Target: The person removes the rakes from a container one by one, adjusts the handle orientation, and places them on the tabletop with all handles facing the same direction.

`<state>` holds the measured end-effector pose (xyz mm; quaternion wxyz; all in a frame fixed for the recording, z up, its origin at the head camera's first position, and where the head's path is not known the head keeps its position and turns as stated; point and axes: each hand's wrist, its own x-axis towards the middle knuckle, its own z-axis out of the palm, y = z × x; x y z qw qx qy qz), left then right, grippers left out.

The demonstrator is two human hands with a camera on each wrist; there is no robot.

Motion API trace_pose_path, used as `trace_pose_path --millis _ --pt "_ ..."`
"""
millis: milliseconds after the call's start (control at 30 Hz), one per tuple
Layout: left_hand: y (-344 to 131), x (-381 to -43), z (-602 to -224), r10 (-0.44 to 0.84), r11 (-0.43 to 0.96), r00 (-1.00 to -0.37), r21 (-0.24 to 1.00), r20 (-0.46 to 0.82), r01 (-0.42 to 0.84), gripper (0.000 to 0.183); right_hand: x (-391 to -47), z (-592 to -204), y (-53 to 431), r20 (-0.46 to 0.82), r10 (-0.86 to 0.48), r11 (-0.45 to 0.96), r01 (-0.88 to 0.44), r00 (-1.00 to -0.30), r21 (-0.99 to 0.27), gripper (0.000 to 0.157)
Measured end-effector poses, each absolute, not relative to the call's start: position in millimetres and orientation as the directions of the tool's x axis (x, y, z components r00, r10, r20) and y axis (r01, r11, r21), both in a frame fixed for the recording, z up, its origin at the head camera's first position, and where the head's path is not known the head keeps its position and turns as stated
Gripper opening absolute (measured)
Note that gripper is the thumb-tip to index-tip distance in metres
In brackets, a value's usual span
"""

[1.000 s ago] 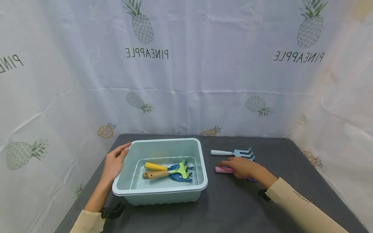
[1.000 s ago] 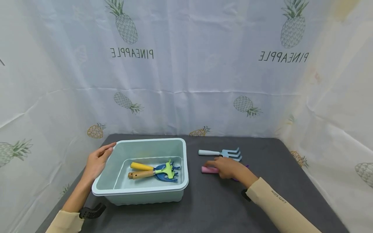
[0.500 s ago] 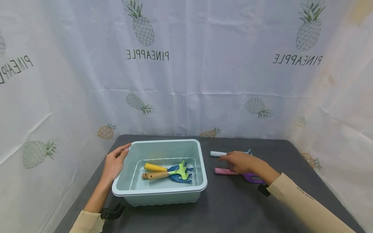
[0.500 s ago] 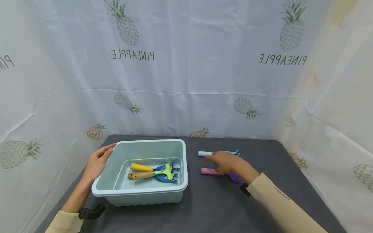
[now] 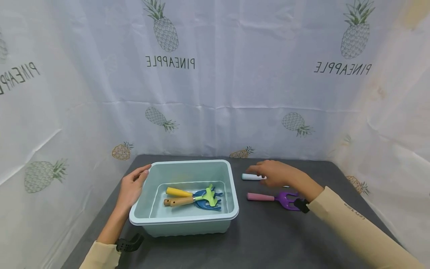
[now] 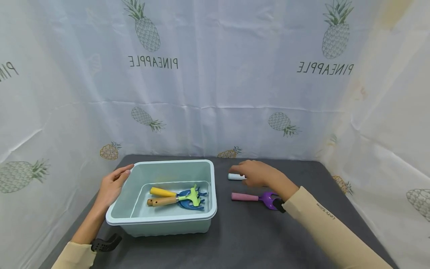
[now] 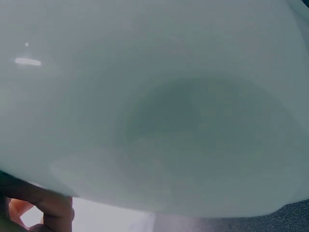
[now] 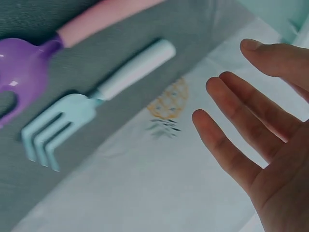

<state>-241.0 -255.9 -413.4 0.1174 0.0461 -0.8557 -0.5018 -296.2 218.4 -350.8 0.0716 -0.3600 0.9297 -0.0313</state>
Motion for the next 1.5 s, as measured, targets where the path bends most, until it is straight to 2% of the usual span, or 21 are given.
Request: trace_pose_path --millis 367,567,833,1200,1500 --pt "-255.7 -240.8 -412.0 -0.204 0.482 -0.969 0.876 0.141 0.026 0.053 -300.4 -309.0 182.0 0.003 -0.769 0.631 -0.761 -0.639 -0.150 0.049" --pt "-255.6 -240.0 -412.0 -0.208 0.478 -0.970 0.879 0.126 0.012 0.053 -296.4 -295.8 154.4 -0.004 -0.762 0.637 -0.749 -0.647 -0.184 0.049" --pt "-257.0 -240.2 -411.4 -0.207 0.487 -0.969 0.873 0.138 0.020 0.053 -301.8 -281.6 118.1 0.001 -0.817 0.565 -0.801 -0.576 -0.197 0.044" --pt "-255.3 -239.9 -412.8 -0.203 0.478 -0.970 0.878 0.134 0.022 0.053 -311.6 -287.0 77.1 -0.024 -0.854 0.509 -0.826 -0.520 -0.241 0.043" --pt "-256.3 -241.6 -414.1 -0.205 0.487 -0.967 0.873 0.153 0.035 0.051 -324.6 -309.0 46.3 -0.059 -0.867 0.489 -0.824 -0.495 -0.286 0.044"
